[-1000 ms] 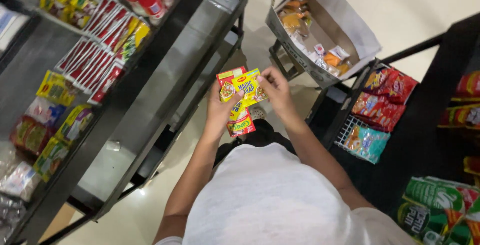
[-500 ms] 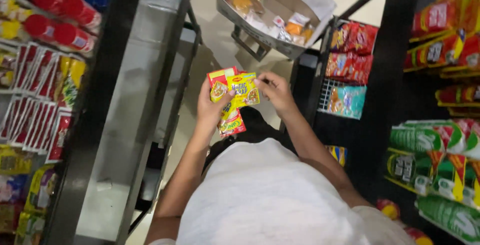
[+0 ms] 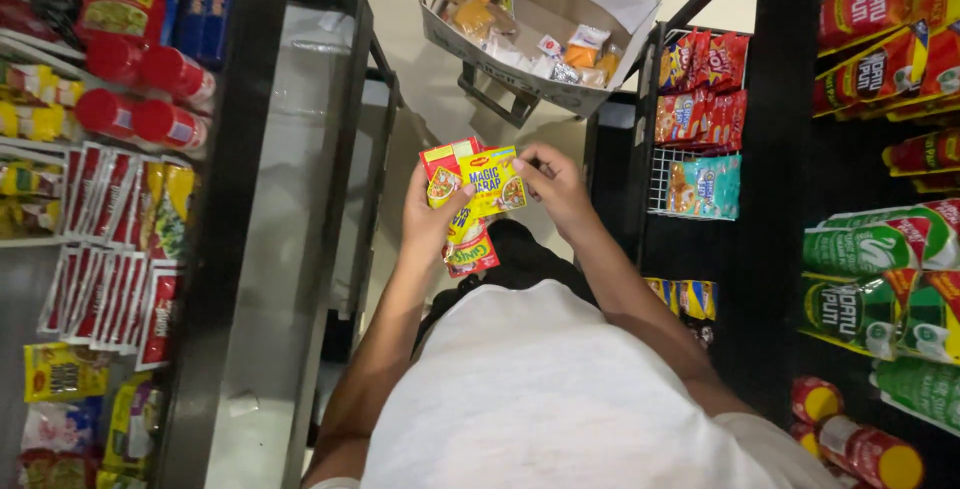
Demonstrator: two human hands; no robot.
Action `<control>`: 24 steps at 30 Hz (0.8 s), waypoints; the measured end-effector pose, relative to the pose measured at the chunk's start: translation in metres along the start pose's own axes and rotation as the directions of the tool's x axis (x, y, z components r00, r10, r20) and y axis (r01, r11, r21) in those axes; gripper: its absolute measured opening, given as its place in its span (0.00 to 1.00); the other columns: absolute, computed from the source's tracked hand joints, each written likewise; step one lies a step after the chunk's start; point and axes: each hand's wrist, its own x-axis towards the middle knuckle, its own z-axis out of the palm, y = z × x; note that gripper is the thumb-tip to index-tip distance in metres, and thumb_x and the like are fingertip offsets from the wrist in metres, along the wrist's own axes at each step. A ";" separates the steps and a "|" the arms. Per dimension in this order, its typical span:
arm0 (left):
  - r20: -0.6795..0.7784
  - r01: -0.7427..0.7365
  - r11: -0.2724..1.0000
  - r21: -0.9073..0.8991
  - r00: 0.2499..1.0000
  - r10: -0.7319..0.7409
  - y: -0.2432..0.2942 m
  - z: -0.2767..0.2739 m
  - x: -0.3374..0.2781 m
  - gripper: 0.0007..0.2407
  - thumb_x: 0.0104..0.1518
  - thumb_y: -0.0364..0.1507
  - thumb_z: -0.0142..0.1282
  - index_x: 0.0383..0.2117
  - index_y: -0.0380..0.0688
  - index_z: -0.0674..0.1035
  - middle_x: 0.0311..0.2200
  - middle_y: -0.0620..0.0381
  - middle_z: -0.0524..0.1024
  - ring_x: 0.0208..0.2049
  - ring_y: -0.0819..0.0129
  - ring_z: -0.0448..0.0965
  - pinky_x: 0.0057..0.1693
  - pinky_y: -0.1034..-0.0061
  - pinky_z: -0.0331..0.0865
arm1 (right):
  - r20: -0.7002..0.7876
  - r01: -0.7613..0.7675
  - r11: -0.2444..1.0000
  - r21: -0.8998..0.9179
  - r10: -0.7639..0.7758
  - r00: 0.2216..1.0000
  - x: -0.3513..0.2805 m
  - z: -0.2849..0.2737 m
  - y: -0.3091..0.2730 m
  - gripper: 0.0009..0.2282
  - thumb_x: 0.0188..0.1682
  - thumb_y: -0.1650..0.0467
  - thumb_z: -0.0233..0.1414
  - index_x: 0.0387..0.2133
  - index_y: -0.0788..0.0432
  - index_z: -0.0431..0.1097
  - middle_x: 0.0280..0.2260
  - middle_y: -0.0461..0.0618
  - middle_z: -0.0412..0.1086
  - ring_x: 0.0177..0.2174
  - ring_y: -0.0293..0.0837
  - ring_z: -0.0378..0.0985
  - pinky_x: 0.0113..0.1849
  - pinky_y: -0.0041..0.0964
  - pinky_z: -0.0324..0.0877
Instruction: Stocking and organizing seasoning and sauce packets on grocery store shelves.
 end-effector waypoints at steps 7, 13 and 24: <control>-0.063 0.023 0.997 0.070 0.998 -0.019 -0.001 -0.029 0.004 0.22 0.53 0.19 0.64 0.55 0.39 0.71 0.44 0.53 0.80 0.42 0.69 0.82 0.47 0.73 0.78 | 0.026 0.169 0.985 -0.040 -0.168 0.985 0.007 0.028 0.008 0.06 0.55 0.71 0.56 0.30 0.61 0.69 0.30 0.38 0.62 0.30 0.28 0.63 0.33 0.26 0.60; -0.036 0.017 1.000 -0.005 0.999 -0.018 0.017 -0.038 -0.002 0.22 0.54 0.20 0.63 0.55 0.40 0.71 0.46 0.54 0.79 0.44 0.71 0.81 0.49 0.74 0.77 | -0.016 0.162 0.981 -0.104 -0.165 0.986 0.009 0.043 0.009 0.05 0.53 0.71 0.56 0.31 0.62 0.70 0.33 0.40 0.62 0.33 0.30 0.63 0.36 0.27 0.60; -0.038 0.012 1.000 -0.014 0.999 -0.013 0.018 -0.047 -0.002 0.23 0.54 0.21 0.62 0.57 0.42 0.70 0.47 0.57 0.78 0.47 0.72 0.79 0.51 0.76 0.75 | -0.030 0.158 0.982 -0.101 -0.162 0.986 0.005 0.050 0.024 0.06 0.54 0.71 0.56 0.31 0.61 0.70 0.31 0.40 0.63 0.31 0.30 0.64 0.34 0.27 0.60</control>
